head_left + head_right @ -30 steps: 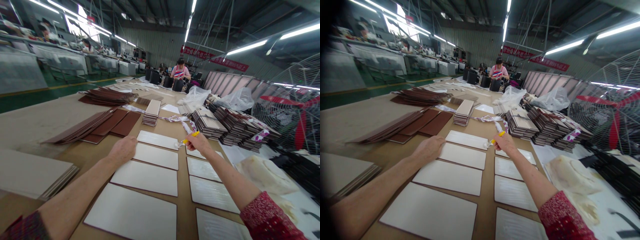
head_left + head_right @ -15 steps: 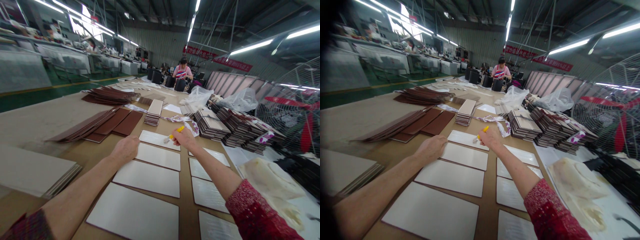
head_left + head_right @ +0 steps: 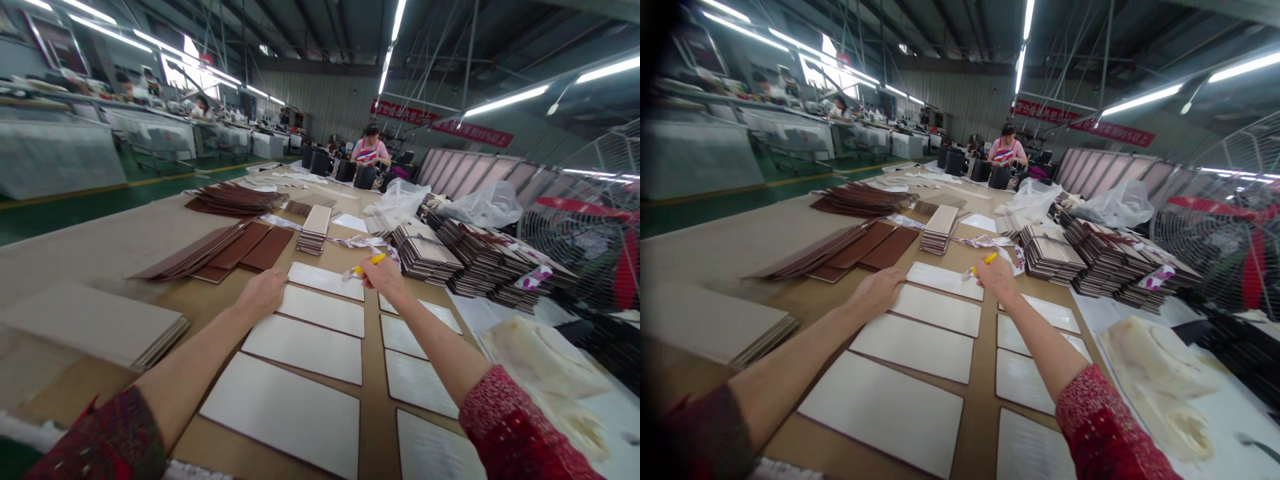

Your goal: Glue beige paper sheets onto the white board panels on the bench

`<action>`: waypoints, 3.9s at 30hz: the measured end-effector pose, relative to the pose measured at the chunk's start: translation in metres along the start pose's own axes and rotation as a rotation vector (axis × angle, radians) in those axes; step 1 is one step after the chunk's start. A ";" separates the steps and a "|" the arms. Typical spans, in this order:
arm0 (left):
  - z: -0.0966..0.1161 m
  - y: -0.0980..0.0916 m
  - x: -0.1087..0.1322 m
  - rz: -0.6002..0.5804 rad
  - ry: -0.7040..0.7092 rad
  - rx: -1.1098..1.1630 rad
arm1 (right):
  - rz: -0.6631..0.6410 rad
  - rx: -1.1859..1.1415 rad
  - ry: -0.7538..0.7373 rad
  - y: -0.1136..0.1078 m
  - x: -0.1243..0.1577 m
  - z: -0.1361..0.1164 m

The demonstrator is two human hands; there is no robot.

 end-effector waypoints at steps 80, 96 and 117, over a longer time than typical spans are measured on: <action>-0.004 -0.007 0.064 0.016 0.062 0.115 | -0.328 0.324 -0.024 0.049 0.042 -0.014; -0.008 -0.012 0.065 -0.018 0.027 0.128 | -0.356 -0.057 -0.049 0.120 0.043 -0.046; -0.008 -0.014 0.066 -0.020 -0.009 0.134 | -0.458 0.122 -0.084 0.142 0.061 -0.035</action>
Point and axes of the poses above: each hand's wrist, its own x-axis away from the middle knuckle, its own y-axis out of the palm, z = x × y, the point moved 7 cm from there along -x, towards the middle knuckle, and after that the axes turned 11 degrees about -x, right-handed, at the moved point
